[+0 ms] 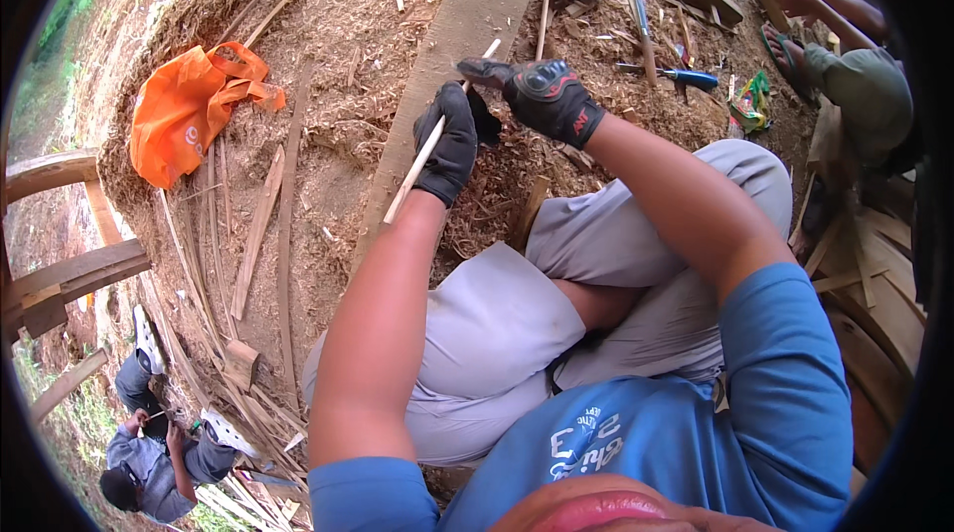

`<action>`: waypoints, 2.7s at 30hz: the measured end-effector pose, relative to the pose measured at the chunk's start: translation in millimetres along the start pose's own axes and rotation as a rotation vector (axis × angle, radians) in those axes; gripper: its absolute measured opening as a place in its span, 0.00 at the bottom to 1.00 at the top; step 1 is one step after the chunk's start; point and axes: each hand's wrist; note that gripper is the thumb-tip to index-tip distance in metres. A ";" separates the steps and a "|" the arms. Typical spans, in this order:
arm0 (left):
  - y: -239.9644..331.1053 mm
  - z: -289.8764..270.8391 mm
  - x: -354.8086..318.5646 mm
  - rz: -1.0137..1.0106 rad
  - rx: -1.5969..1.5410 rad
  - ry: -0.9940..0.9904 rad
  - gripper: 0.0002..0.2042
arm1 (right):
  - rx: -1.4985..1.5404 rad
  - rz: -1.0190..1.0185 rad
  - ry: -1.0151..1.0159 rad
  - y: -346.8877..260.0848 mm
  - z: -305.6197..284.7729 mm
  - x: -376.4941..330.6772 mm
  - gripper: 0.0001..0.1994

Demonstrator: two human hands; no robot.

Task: The person sits on the ground and uses a knife to shave and shape a thin wooden stick. They hold the stick with one hand and carefully scrape the surface with the other, removing thin strips of wood. The person rotates the stick periodically to work on different sides.

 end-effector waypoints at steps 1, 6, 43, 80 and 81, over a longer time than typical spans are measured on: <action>6.0 1.7 -2.1 -0.052 -0.066 -0.037 0.29 | -0.045 0.053 -0.045 6.9 -7.3 5.8 0.26; -0.5 -5.5 -3.0 0.054 0.129 -0.001 0.30 | -0.051 -0.001 -0.108 -16.3 -4.5 -2.9 0.31; 1.8 -2.5 3.3 0.107 0.116 0.029 0.27 | -0.056 -0.080 0.047 -24.4 -3.0 -3.2 0.28; 109.4 -56.3 17.7 -0.016 -0.617 -0.187 0.26 | 0.147 0.147 0.358 -0.8 -103.7 45.0 0.11; 114.4 -56.2 16.5 0.005 -0.606 -0.188 0.26 | 0.144 0.144 0.384 -0.1 -104.3 44.3 0.11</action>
Point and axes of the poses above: each hand's wrist, its own x-axis towards the middle knuckle, its own z-axis out of the palm, y = z × x, and after that the axes turned 3 degrees about z, right-handed
